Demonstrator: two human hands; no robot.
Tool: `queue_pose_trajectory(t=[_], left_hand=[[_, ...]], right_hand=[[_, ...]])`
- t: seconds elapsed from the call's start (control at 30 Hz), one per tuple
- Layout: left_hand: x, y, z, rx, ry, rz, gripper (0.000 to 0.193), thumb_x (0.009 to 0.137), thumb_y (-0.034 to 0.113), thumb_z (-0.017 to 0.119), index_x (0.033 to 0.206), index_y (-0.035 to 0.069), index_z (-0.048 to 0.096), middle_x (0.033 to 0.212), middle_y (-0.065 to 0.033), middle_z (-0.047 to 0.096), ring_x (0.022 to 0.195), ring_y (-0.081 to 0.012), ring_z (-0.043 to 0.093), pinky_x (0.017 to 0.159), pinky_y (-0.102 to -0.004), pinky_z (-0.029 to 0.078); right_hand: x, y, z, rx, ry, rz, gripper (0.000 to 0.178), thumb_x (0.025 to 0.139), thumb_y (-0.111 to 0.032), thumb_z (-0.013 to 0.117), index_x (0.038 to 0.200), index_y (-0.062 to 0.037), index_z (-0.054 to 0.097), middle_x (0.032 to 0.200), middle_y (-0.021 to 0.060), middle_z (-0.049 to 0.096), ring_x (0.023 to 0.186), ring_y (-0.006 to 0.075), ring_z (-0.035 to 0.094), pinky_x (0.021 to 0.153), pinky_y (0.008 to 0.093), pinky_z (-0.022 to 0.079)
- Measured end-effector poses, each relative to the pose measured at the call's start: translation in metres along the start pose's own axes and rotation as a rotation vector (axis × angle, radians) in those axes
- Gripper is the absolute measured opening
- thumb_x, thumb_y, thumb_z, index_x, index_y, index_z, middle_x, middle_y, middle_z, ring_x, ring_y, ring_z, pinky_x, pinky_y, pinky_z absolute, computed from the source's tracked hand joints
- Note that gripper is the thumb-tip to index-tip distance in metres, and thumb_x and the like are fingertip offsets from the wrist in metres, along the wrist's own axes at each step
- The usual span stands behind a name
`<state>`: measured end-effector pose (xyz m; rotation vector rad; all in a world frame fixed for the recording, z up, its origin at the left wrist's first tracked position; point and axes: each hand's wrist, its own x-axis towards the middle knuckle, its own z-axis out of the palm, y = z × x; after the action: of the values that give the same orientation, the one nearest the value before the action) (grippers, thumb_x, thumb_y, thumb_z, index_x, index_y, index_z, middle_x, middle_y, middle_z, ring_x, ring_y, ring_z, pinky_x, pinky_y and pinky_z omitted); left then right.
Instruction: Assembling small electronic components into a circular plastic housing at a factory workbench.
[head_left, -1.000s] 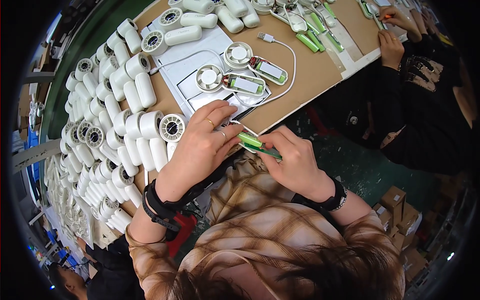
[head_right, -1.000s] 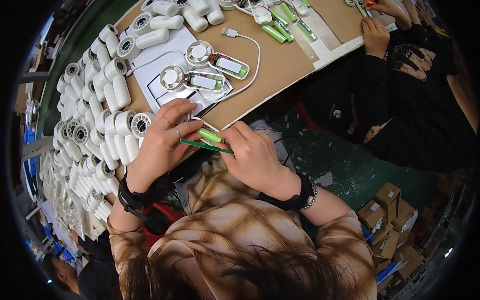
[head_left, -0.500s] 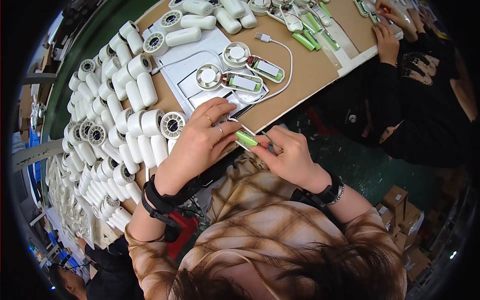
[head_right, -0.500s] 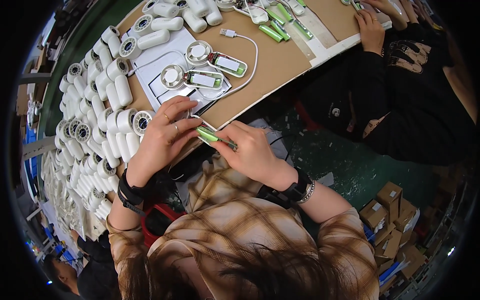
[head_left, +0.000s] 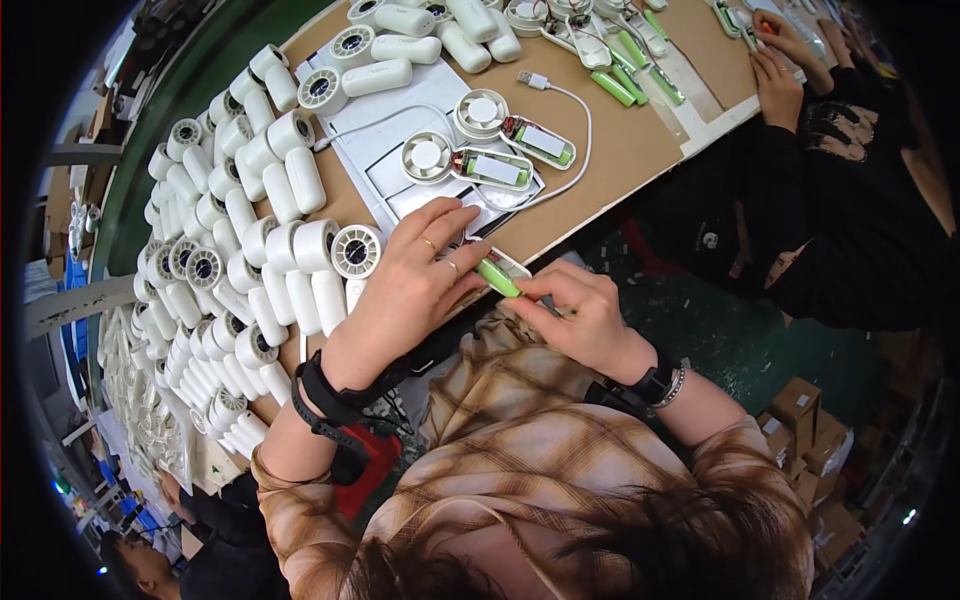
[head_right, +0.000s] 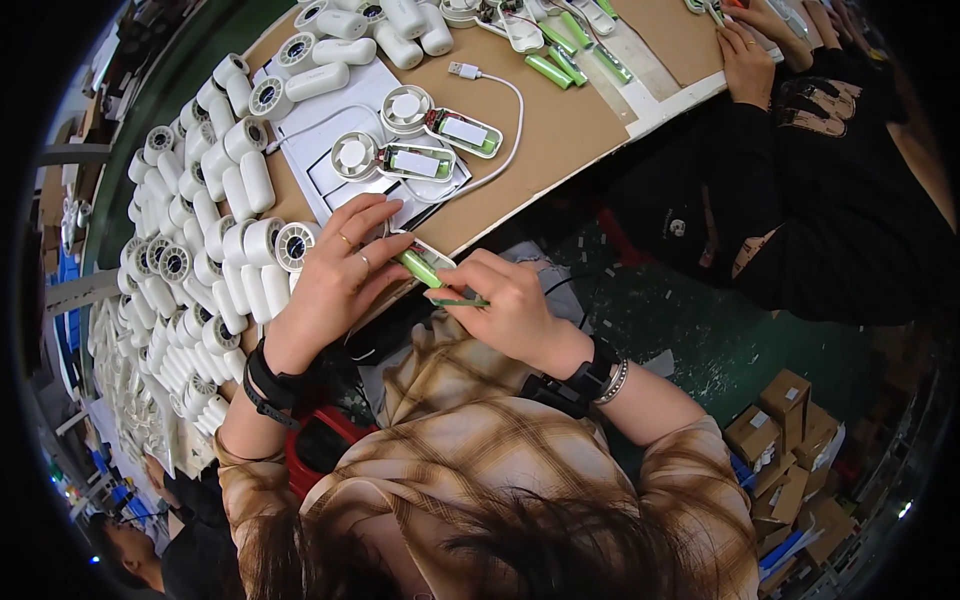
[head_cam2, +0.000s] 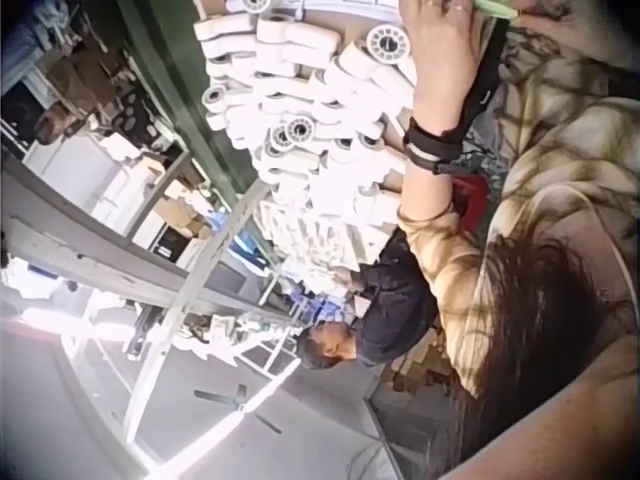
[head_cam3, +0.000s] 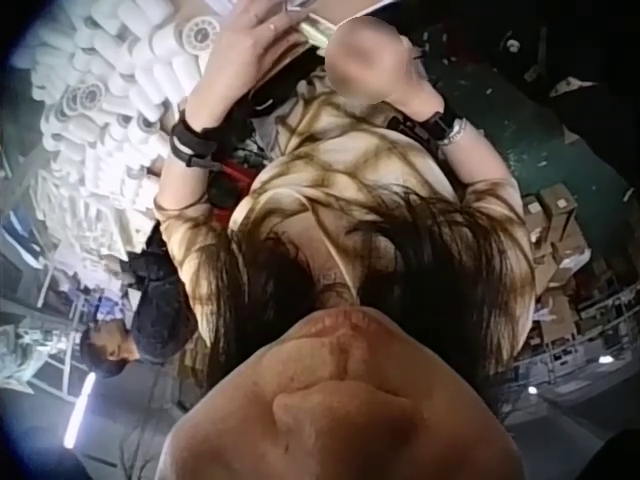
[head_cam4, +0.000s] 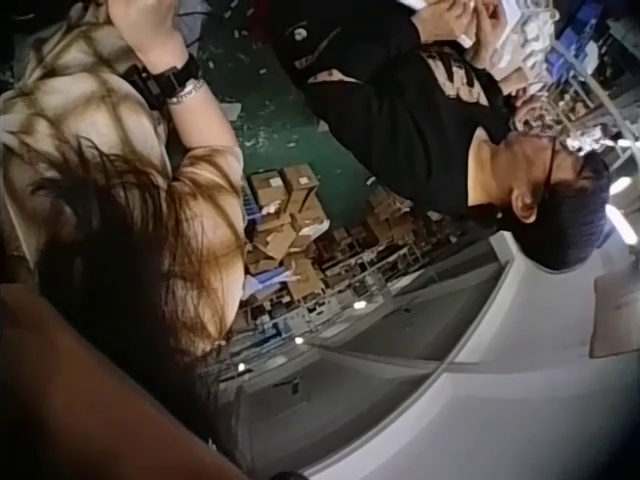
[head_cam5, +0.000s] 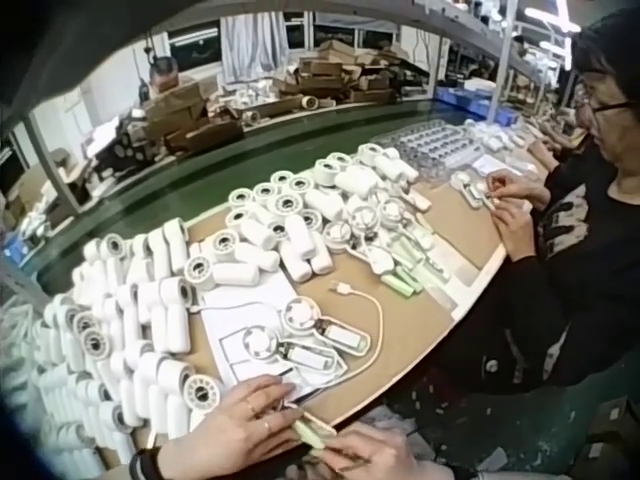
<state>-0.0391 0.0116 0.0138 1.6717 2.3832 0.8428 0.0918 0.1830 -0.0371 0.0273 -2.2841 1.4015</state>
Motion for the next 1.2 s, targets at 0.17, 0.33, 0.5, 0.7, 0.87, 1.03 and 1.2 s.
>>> queue_pose_trajectory(t=[0.17,0.33,0.5,0.7,0.87,1.03,1.2], left_hand=[[0.001,-0.001,0.006,0.040,0.044,-0.018,0.033,0.072,0.009,0.074,0.104,0.004,0.067,0.119,-0.0127,0.058,0.116,-0.0342,0.051,0.093,-0.0423,0.047],[0.000,0.000,0.010,0.075,0.072,-0.021,0.034,0.072,0.009,0.074,0.105,0.004,0.067,0.117,-0.0128,0.059,0.115,-0.0338,0.051,0.093,-0.0422,0.046],[0.002,0.002,0.008,0.102,0.079,-0.001,0.033,0.073,0.008,0.074,0.104,0.005,0.066,0.115,-0.0131,0.060,0.112,-0.0363,0.054,0.088,-0.0435,0.050],[0.002,0.003,0.008,0.194,0.032,0.014,0.036,0.073,0.008,0.074,0.108,0.005,0.065,0.118,-0.0135,0.058,0.113,-0.0368,0.053,0.089,-0.0442,0.049],[0.003,-0.001,0.007,0.109,0.083,0.028,0.036,0.072,0.012,0.073,0.106,0.005,0.065,0.117,-0.0140,0.057,0.116,-0.0348,0.051,0.094,-0.0476,0.044],[-0.002,-0.004,0.007,0.100,0.068,0.053,0.034,0.073,0.014,0.074,0.105,0.006,0.065,0.117,-0.0128,0.058,0.119,-0.0347,0.050,0.096,-0.0497,0.043],[-0.002,-0.001,0.013,0.161,0.082,0.027,0.032,0.074,0.013,0.075,0.104,0.007,0.065,0.116,-0.0117,0.058,0.121,-0.0354,0.049,0.097,-0.0499,0.043]], right_hand=[[0.006,0.001,-0.003,-0.006,0.004,0.032,0.017,0.073,-0.003,0.078,0.088,-0.0015,0.070,0.066,0.0035,0.057,0.046,0.0059,0.041,0.043,0.0221,0.032],[0.009,-0.001,-0.013,0.023,-0.065,0.191,0.018,0.075,-0.002,0.077,0.091,-0.0004,0.069,0.067,0.0008,0.056,0.048,0.0025,0.041,0.044,0.0199,0.030],[0.011,0.004,-0.010,0.387,-0.148,0.590,0.024,0.081,0.000,0.072,0.103,0.0021,0.063,0.069,-0.0034,0.056,0.051,-0.0009,0.040,0.046,0.0167,0.030],[0.020,0.002,-0.009,0.359,-0.162,0.584,0.023,0.085,0.001,0.066,0.106,0.0039,0.058,0.068,-0.0045,0.056,0.055,-0.0028,0.042,0.048,0.0156,0.030],[0.024,0.005,-0.009,0.282,-0.248,0.538,0.018,0.087,0.000,0.065,0.103,0.0036,0.058,0.061,-0.0051,0.054,0.054,-0.0031,0.043,0.048,0.0163,0.029],[0.027,0.004,-0.010,0.302,-0.266,0.588,0.018,0.087,-0.001,0.065,0.102,0.0034,0.058,0.055,-0.0066,0.050,0.051,-0.0031,0.041,0.047,0.0169,0.029],[0.029,0.003,-0.010,0.271,-0.279,0.575,0.018,0.087,-0.001,0.066,0.102,0.0031,0.058,0.055,-0.0068,0.049,0.050,-0.0030,0.040,0.047,0.0173,0.027]])
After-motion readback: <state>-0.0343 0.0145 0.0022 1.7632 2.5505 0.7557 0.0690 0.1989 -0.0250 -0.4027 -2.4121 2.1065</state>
